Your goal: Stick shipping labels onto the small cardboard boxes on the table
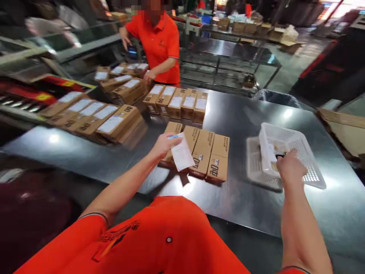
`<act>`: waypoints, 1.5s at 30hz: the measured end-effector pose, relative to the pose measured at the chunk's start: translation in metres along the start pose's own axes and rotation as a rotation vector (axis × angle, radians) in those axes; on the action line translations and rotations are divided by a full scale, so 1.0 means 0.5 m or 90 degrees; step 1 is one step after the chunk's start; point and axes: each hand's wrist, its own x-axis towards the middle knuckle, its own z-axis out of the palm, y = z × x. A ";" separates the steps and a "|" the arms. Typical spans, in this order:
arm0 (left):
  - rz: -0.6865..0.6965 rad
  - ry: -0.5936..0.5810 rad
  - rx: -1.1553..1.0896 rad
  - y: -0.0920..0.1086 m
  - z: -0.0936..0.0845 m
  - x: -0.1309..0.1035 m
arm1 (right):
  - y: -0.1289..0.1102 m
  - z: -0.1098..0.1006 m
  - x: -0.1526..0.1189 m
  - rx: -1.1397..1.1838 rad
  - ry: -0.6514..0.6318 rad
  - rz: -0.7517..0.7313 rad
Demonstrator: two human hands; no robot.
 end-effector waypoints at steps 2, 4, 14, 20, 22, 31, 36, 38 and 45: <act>0.028 -0.006 0.033 0.008 0.031 -0.012 | -0.065 0.014 -0.024 0.055 -0.058 -0.084; 0.052 0.007 0.057 0.010 0.053 -0.019 | -0.166 0.023 -0.100 0.267 -0.237 -0.283; 0.060 0.130 -0.143 -0.027 0.023 -0.128 | -0.435 0.079 -0.302 0.446 -0.603 -0.645; -0.036 0.393 -0.160 -0.120 -0.051 -0.246 | -0.477 0.104 -0.361 0.557 -0.639 -0.620; -0.069 0.442 -0.024 -0.144 -0.071 -0.285 | -0.490 0.112 -0.379 0.631 -0.688 -0.542; -0.010 0.160 -0.089 -0.107 -0.067 -0.326 | -0.578 0.144 -0.434 0.773 -0.834 -0.313; -0.017 0.260 -0.276 -0.078 -0.077 -0.274 | -0.605 0.148 -0.427 0.750 -1.024 -0.305; 0.004 0.314 -0.327 -0.071 -0.092 -0.251 | -0.596 0.147 -0.431 0.732 -1.130 -0.313; 0.064 0.437 -0.343 -0.058 -0.147 -0.213 | -0.530 0.149 -0.487 0.620 -1.172 -0.366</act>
